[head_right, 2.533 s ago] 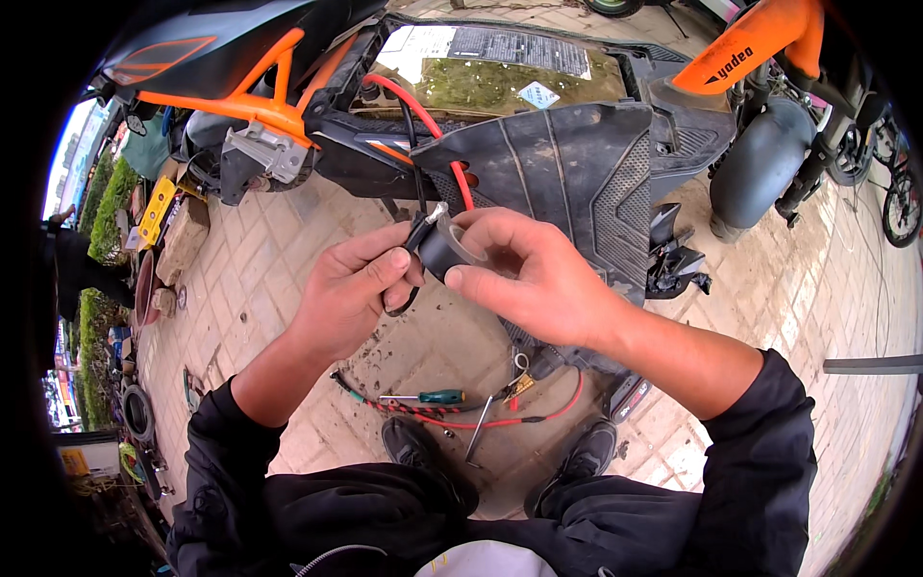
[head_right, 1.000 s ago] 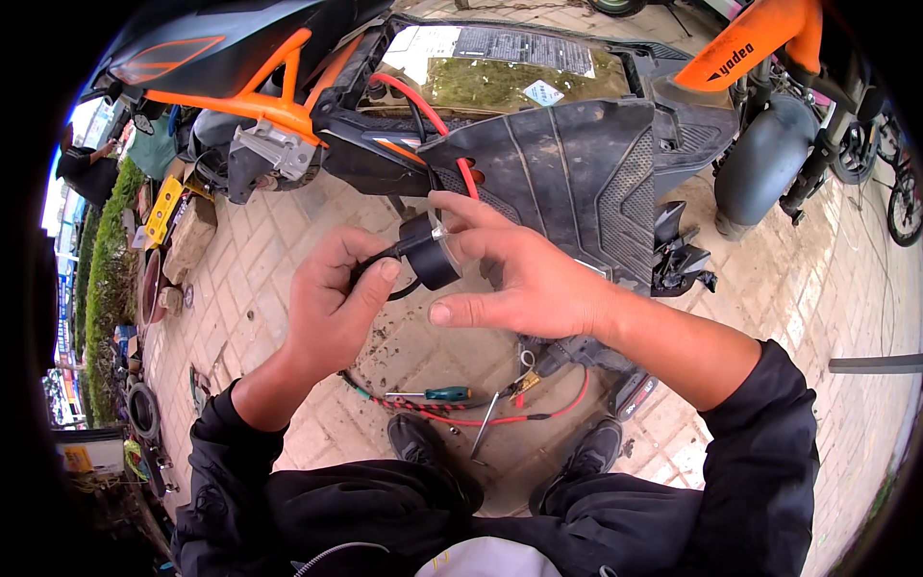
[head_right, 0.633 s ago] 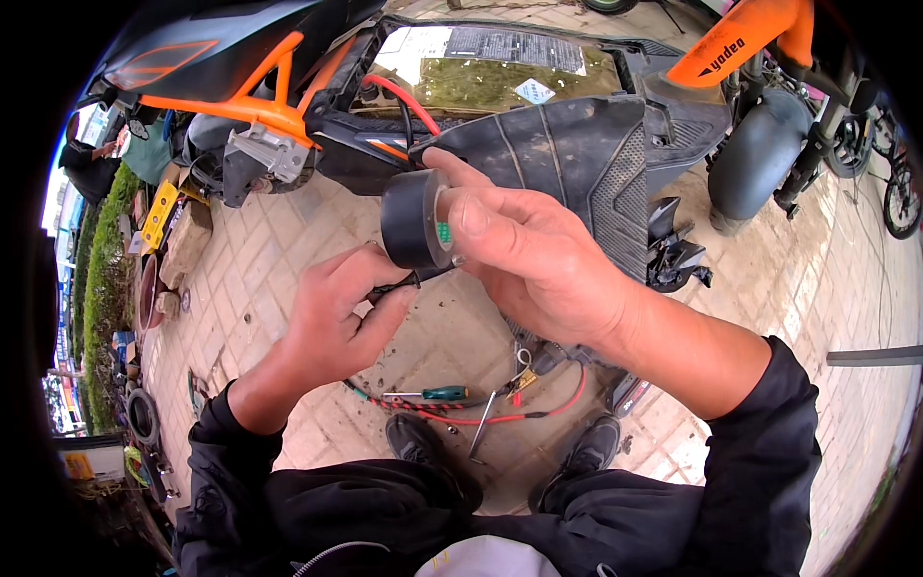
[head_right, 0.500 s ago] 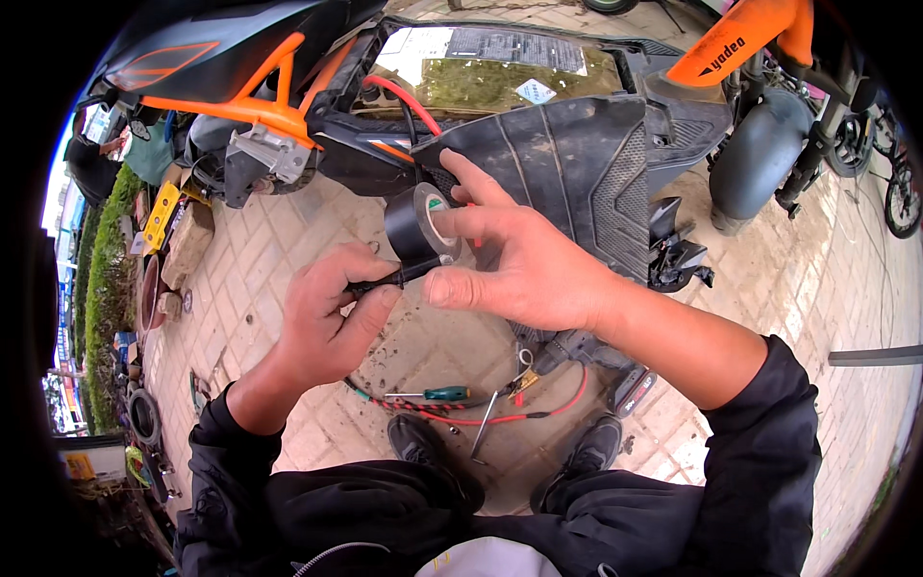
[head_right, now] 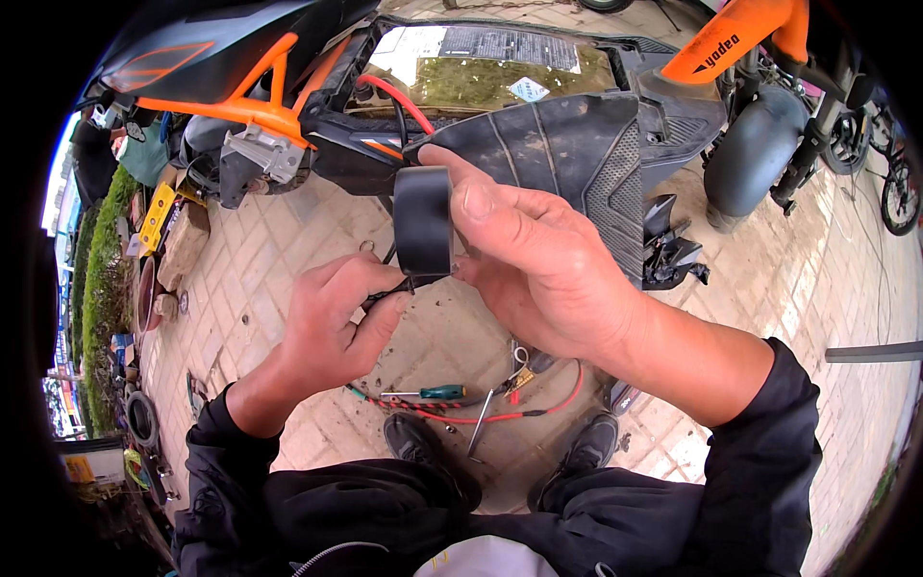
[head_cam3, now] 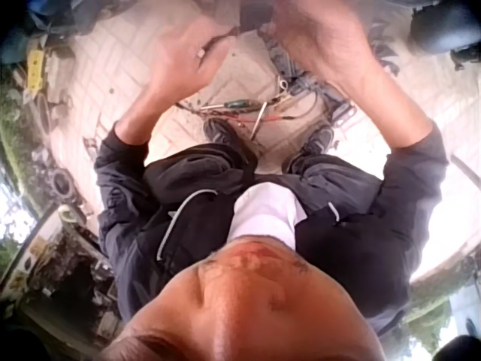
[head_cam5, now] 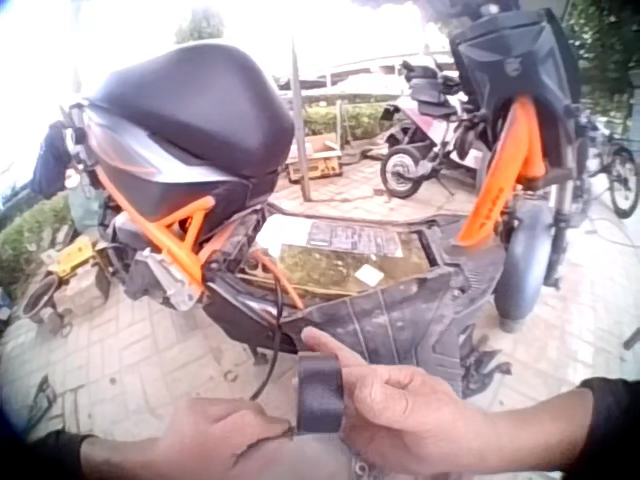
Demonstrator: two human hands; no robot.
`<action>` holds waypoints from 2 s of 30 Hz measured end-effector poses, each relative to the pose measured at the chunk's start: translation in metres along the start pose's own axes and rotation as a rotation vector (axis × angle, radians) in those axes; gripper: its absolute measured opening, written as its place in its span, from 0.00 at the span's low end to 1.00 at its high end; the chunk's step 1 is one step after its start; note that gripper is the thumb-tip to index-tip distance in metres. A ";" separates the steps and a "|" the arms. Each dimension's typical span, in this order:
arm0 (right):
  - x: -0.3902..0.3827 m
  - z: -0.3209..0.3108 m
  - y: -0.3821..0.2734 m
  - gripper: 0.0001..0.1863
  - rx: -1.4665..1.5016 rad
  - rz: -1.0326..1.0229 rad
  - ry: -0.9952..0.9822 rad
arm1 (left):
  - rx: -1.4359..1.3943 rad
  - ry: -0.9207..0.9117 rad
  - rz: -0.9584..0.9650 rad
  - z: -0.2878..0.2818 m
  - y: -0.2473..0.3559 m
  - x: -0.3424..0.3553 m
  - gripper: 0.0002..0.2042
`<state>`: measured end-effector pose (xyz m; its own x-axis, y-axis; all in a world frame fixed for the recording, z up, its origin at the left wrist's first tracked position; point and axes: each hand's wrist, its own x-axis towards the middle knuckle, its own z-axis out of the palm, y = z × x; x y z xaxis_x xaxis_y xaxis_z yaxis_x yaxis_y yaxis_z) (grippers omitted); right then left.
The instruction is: The person repairs a scooter by stripping and twisting wires, securing them with electrical tape, and using a power drill to make holes in a plastic floorboard. The person then places the floorboard back onto the scooter.
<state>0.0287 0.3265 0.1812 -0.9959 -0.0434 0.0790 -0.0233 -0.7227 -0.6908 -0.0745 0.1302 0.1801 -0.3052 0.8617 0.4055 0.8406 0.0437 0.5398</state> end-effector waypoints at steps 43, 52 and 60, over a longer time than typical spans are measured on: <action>0.009 -0.046 -0.004 0.25 -1.522 -0.437 -0.178 | -0.318 0.085 -0.236 -0.002 -0.011 -0.009 0.04; -0.013 -0.034 -0.010 0.18 -0.891 -0.111 -0.118 | -0.321 0.136 -0.333 0.004 -0.019 -0.016 0.04; 0.004 -0.029 -0.006 0.31 -0.360 0.047 -0.071 | -0.050 -0.046 0.064 0.001 -0.008 0.003 0.06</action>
<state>0.0226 0.3503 0.1647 -0.9884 -0.1277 0.0827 -0.0200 -0.4299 -0.9027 -0.0818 0.1326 0.1764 -0.2294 0.8843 0.4067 0.8339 -0.0369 0.5507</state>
